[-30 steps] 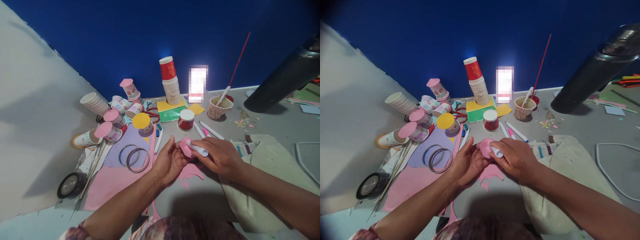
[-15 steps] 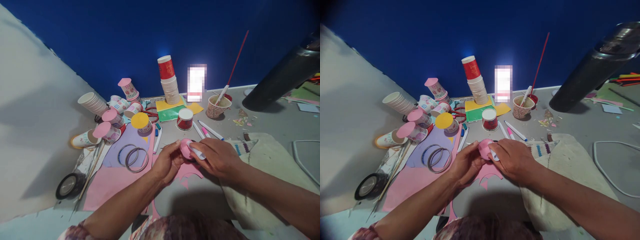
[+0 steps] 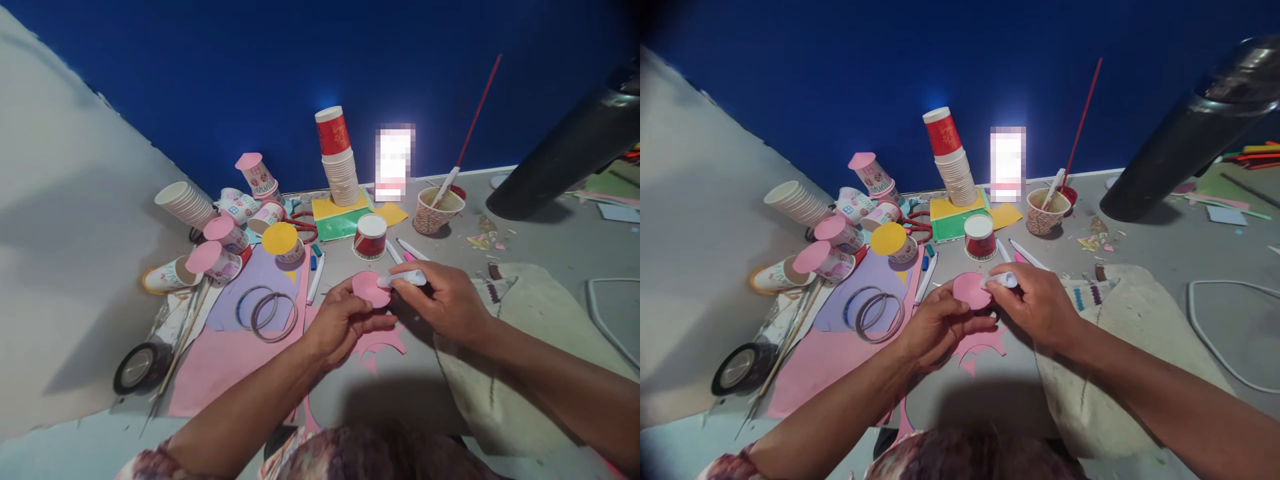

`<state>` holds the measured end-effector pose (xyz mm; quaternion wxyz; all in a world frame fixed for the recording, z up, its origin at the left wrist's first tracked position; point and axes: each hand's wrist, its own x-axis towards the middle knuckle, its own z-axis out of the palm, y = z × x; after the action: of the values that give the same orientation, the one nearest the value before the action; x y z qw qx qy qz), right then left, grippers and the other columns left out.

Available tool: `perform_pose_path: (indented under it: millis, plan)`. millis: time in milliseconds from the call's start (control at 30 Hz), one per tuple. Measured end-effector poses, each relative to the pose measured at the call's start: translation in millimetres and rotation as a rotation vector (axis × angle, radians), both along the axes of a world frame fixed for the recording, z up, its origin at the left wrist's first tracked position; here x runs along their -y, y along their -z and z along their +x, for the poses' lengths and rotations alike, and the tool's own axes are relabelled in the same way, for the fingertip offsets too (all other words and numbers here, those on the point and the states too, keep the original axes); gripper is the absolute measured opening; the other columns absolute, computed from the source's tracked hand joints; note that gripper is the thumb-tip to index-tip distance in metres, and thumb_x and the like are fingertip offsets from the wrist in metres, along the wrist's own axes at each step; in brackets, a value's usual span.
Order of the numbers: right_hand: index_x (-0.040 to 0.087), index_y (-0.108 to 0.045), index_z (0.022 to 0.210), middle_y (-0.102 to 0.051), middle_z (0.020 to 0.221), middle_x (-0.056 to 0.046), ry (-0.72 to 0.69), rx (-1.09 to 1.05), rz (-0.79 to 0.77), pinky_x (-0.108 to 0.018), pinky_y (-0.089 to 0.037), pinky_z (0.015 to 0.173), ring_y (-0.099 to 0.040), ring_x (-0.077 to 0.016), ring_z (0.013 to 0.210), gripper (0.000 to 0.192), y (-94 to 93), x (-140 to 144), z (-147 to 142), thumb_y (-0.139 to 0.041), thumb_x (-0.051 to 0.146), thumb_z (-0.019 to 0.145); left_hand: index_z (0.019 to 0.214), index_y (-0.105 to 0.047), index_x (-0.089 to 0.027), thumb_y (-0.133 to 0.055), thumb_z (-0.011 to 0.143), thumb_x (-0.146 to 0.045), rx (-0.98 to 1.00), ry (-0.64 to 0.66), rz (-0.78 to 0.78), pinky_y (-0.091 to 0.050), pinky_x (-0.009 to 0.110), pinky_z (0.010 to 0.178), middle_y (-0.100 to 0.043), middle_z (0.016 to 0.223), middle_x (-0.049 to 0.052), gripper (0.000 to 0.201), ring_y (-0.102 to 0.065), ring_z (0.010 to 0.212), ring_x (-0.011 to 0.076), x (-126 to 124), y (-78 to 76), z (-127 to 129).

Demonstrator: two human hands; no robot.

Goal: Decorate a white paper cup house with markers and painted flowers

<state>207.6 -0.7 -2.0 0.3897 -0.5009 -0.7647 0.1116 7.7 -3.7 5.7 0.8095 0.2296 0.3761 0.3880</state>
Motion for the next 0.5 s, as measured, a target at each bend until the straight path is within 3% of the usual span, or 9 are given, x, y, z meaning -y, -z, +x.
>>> perform_pose_path:
  millis: [133,233,333,500]
  plan:
    - [0.024,-0.078,0.092,-0.083,0.083,-0.002,0.018,-0.059,-0.026,-0.033,-0.058,0.066,-0.075,-0.0205,0.068,0.02,-8.7,0.1,-1.5,-0.061,0.031,0.098,0.107,-0.072,-0.013,-0.075,0.07,-0.006,-0.015,0.033,0.001,-0.067,0.037,0.083,-0.078,0.102,0.011,0.038,-0.079,0.101,0.0283,1.0,1.0,-0.5]
    - [0.024,-0.078,0.091,-0.082,0.08,-0.002,-0.015,-0.066,-0.039,-0.032,-0.057,0.065,-0.073,-0.0192,0.063,0.019,-11.6,0.6,-1.7,-0.061,0.029,0.096,0.106,-0.07,-0.012,-0.071,0.072,-0.004,-0.045,0.01,-0.004,-0.068,0.036,0.08,-0.077,0.096,0.009,0.035,-0.08,0.091,0.0253,-0.7,-0.2,0.9]
    - [0.023,-0.078,0.092,-0.082,0.082,-0.003,-0.05,-0.067,-0.016,-0.032,-0.058,0.066,-0.073,-0.0191,0.064,0.019,-12.0,1.5,-1.0,-0.06,0.026,0.095,0.115,-0.066,-0.012,-0.066,0.071,0.001,-0.085,-0.036,-0.035,-0.07,0.036,0.079,-0.076,0.092,0.007,0.045,-0.08,0.081,0.0215,-3.3,-2.4,2.8]
    - [0.022,-0.077,0.096,-0.083,0.085,-0.004,-0.096,-0.051,0.044,-0.029,-0.056,0.064,-0.075,-0.0184,0.066,0.016,-11.5,3.8,-1.1,-0.061,0.023,0.095,0.126,-0.062,-0.013,-0.06,0.073,0.004,-0.139,-0.115,-0.057,-0.07,0.037,0.085,-0.073,0.089,0.003,0.055,-0.079,0.078,0.0182,-4.3,-3.4,4.1]
